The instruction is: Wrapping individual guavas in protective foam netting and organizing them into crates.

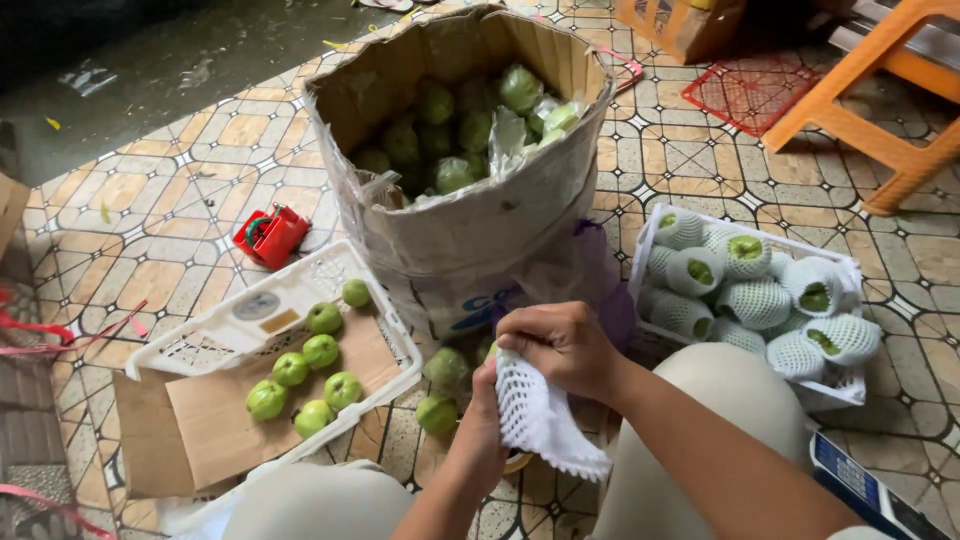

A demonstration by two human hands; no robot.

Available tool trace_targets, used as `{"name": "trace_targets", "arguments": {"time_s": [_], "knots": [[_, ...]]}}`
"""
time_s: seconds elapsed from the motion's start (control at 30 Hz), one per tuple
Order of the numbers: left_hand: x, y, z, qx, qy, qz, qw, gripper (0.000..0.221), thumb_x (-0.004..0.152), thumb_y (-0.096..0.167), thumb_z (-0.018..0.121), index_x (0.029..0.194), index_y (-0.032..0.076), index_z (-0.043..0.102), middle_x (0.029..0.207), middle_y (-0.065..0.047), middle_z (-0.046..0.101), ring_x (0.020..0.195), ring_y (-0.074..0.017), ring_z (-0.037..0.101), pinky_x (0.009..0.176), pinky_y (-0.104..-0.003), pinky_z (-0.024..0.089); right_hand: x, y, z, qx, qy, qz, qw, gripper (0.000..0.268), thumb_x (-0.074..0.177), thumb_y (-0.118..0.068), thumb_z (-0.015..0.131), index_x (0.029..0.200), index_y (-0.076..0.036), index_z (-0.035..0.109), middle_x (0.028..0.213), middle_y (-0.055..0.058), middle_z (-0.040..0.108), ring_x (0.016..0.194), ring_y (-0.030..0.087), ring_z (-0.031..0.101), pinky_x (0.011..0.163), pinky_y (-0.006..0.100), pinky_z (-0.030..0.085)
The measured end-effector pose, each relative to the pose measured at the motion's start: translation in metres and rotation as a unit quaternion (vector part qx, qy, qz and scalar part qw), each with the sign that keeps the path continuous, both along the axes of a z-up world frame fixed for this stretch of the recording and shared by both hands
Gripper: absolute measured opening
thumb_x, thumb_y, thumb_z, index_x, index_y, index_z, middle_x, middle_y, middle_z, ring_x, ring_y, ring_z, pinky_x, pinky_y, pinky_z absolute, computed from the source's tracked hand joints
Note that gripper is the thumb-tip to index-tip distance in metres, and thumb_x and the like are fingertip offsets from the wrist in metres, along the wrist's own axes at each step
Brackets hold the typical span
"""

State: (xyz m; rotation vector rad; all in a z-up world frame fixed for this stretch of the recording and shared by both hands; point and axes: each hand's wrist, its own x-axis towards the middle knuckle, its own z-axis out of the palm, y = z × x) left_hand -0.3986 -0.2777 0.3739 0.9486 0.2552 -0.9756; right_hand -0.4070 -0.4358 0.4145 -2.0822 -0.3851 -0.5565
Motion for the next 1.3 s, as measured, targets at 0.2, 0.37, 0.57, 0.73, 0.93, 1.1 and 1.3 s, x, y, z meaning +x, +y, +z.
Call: {"name": "trace_targets", "arguments": {"time_s": [0.2, 0.37, 0.57, 0.73, 0.93, 1.1, 1.3], "knots": [[0.002, 0.015, -0.016, -0.045, 0.017, -0.087, 0.995, 0.066, 0.093, 0.066, 0.039, 0.130, 0.014, 0.056, 0.102, -0.009, 0.067, 0.089, -0.0209, 0.066, 0.066, -0.031, 0.053, 0.009, -0.014, -0.005, 0.134, 0.192, 0.055, 0.971, 0.014, 0.095, -0.017, 0.070, 0.086, -0.008, 0.076, 0.078, -0.001, 0.070, 0.070, 0.010, 0.062, 0.061, 0.027, 0.046], [-0.007, 0.019, -0.020, -0.003, 0.012, -0.084, 0.996, 0.086, 0.074, 0.080, 0.045, 0.126, 0.012, 0.058, 0.091, -0.007, 0.063, 0.066, -0.0170, 0.058, 0.046, -0.025, 0.045, 0.015, -0.013, -0.031, 0.238, 0.262, 0.056, 0.934, 0.018, 0.096, -0.025, 0.070, 0.090, -0.008, 0.072, 0.081, -0.001, 0.069, 0.074, 0.009, 0.065, 0.064, 0.027, 0.051], [-0.001, 0.019, -0.007, -0.072, -0.007, -0.057, 0.996, 0.095, 0.092, 0.084, 0.041, 0.136, 0.002, 0.057, 0.087, -0.016, 0.069, 0.059, -0.0198, 0.069, 0.053, -0.027, 0.057, 0.019, -0.003, -0.024, 0.261, 0.295, -0.050, 0.918, 0.029, 0.103, -0.034, 0.066, 0.099, -0.006, 0.074, 0.068, 0.005, 0.064, 0.065, 0.012, 0.055, 0.062, 0.027, 0.047], [-0.006, 0.024, 0.015, -0.012, -0.025, -0.015, 1.000, 0.103, 0.099, 0.074, 0.040, 0.159, -0.005, 0.014, 0.153, -0.039, 0.034, 0.117, -0.0463, 0.064, 0.099, -0.049, 0.054, 0.017, -0.013, -0.044, 0.168, 0.314, -0.120, 0.927, 0.028, 0.106, -0.038, 0.063, 0.106, -0.013, 0.075, 0.075, 0.008, 0.069, 0.071, 0.015, 0.060, 0.070, 0.031, 0.050], [0.002, 0.033, -0.018, -0.215, -0.140, -0.057, 0.965, 0.065, 0.108, 0.046, 0.042, 0.162, 0.016, 0.024, 0.100, -0.026, 0.065, 0.074, -0.0313, 0.073, 0.060, -0.033, 0.063, 0.012, -0.010, -0.033, 0.203, 0.268, -0.117, 0.934, 0.024, 0.107, -0.033, 0.062, 0.100, -0.013, 0.074, 0.067, 0.001, 0.062, 0.063, 0.010, 0.055, 0.065, 0.024, 0.048], [-0.005, 0.029, 0.008, -0.137, -0.185, -0.020, 0.973, 0.072, 0.101, 0.056, 0.046, 0.160, 0.026, 0.019, 0.103, -0.021, 0.063, 0.069, -0.0241, 0.071, 0.055, -0.025, 0.062, 0.011, -0.011, -0.011, 0.210, 0.195, -0.118, 0.951, 0.020, 0.106, -0.028, 0.064, 0.097, -0.013, 0.075, 0.064, 0.001, 0.061, 0.062, 0.007, 0.055, 0.063, 0.022, 0.048], [0.001, 0.009, -0.022, -0.127, -0.173, 0.069, 0.974, 0.079, 0.098, 0.073, 0.022, 0.157, 0.020, 0.019, 0.133, -0.023, 0.057, 0.105, -0.0312, 0.067, 0.083, -0.038, 0.059, -0.014, 0.024, 0.003, 0.095, 0.031, 0.011, 0.995, 0.012, 0.096, -0.017, 0.069, 0.096, -0.010, 0.079, 0.065, 0.004, 0.065, 0.057, 0.020, 0.060, 0.054, 0.031, 0.051]]}}
